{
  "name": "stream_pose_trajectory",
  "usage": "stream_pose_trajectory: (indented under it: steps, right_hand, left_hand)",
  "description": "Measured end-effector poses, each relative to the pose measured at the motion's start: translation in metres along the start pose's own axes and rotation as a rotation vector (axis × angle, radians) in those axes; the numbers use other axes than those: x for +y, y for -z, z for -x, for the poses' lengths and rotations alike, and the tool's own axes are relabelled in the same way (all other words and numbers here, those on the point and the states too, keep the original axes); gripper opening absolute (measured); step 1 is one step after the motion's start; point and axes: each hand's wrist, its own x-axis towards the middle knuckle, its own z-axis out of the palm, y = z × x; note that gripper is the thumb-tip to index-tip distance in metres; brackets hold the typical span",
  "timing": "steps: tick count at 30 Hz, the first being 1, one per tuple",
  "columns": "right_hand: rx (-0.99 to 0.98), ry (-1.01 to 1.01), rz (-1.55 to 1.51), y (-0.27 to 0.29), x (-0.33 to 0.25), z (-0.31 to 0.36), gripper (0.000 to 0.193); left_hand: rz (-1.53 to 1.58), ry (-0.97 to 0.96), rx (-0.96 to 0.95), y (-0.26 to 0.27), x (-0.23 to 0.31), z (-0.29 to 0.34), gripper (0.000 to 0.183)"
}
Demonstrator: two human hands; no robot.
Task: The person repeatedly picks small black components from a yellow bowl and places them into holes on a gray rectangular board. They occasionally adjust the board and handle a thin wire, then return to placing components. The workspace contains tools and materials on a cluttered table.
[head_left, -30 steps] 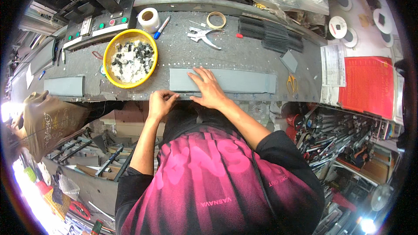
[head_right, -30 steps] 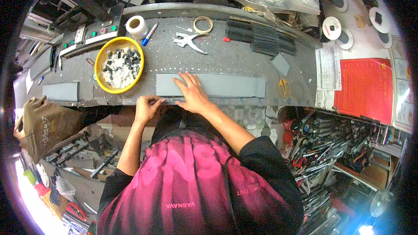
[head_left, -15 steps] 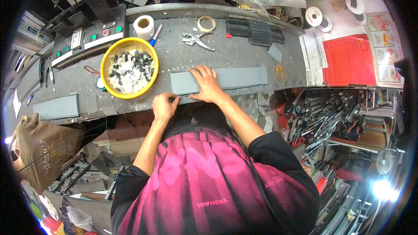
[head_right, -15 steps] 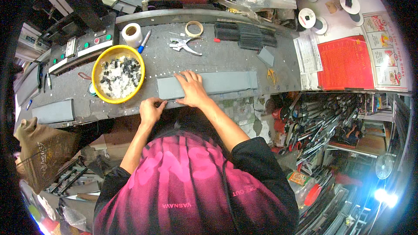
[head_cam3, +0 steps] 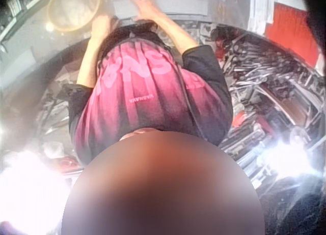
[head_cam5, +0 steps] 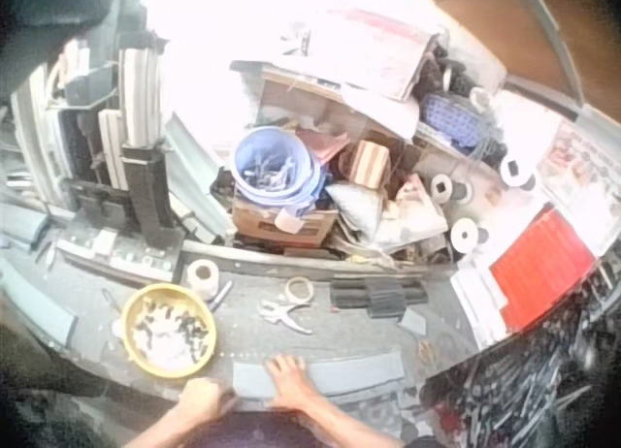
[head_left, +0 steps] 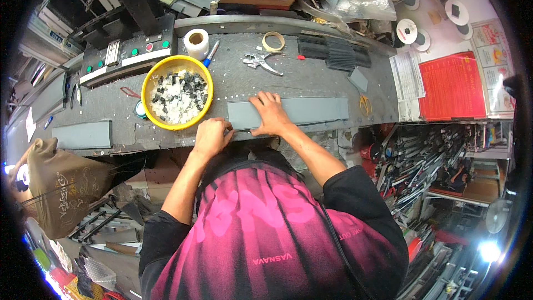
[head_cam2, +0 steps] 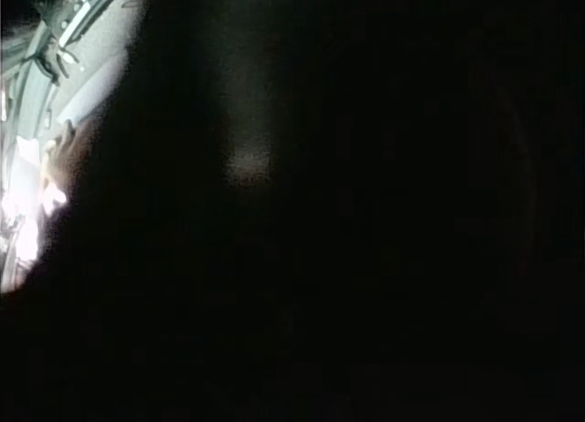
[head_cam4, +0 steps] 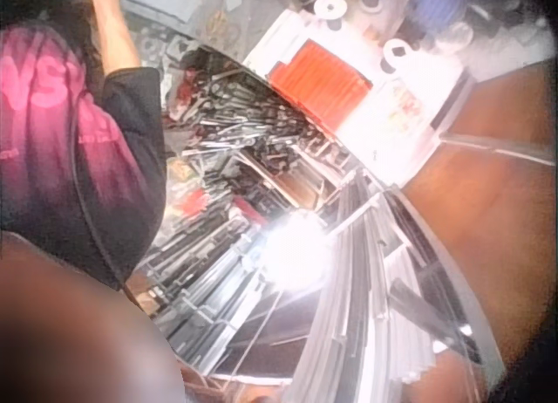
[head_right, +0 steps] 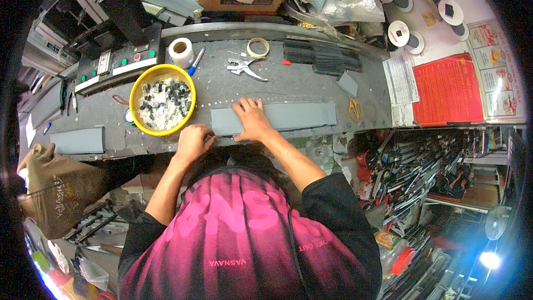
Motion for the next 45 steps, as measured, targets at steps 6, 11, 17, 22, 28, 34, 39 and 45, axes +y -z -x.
stream_pose_trajectory:
  steps: [6, 11, 17, 22, 28, 34, 39, 45]
  right_hand:
    - [0.108, 0.097, -0.09, 0.006, -0.005, 0.018, 0.11]
    - [0.115, 0.159, -0.105, 0.014, -0.016, 0.033, 0.11]
    - [0.139, 0.241, -0.168, 0.037, -0.025, 0.038, 0.106]
    - [0.1, 0.308, -0.223, 0.053, -0.027, 0.04, 0.098]
    - [0.12, 0.316, -0.315, 0.093, -0.01, 0.03, 0.091]
    - [0.249, 0.159, -0.309, 0.095, 0.021, -0.038, 0.096]
    - [0.114, 0.14, -0.31, 0.072, 0.024, -0.044, 0.1]
    - [-0.023, 0.321, -0.384, 0.093, 0.007, 0.023, 0.095]
  left_hand:
    - [-0.075, -0.284, -0.097, 0.055, 0.006, -0.032, 0.012]
    - [-0.037, -0.386, -0.24, 0.04, 0.004, -0.089, 0.02]
    - [0.653, -0.119, -0.4, 0.021, -0.023, -0.101, 0.027]
    - [0.806, 0.023, -0.5, -0.001, -0.025, -0.107, 0.029]
    - [1.222, 0.287, -0.331, -0.037, -0.032, -0.083, 0.031]
    - [0.861, 0.725, 0.287, -0.06, 0.065, -0.029, 0.028]
    - [-0.154, 0.468, 0.15, 0.035, 0.121, -0.021, 0.021]
    - [-0.151, 0.219, -0.115, 0.096, 0.093, -0.075, 0.022]
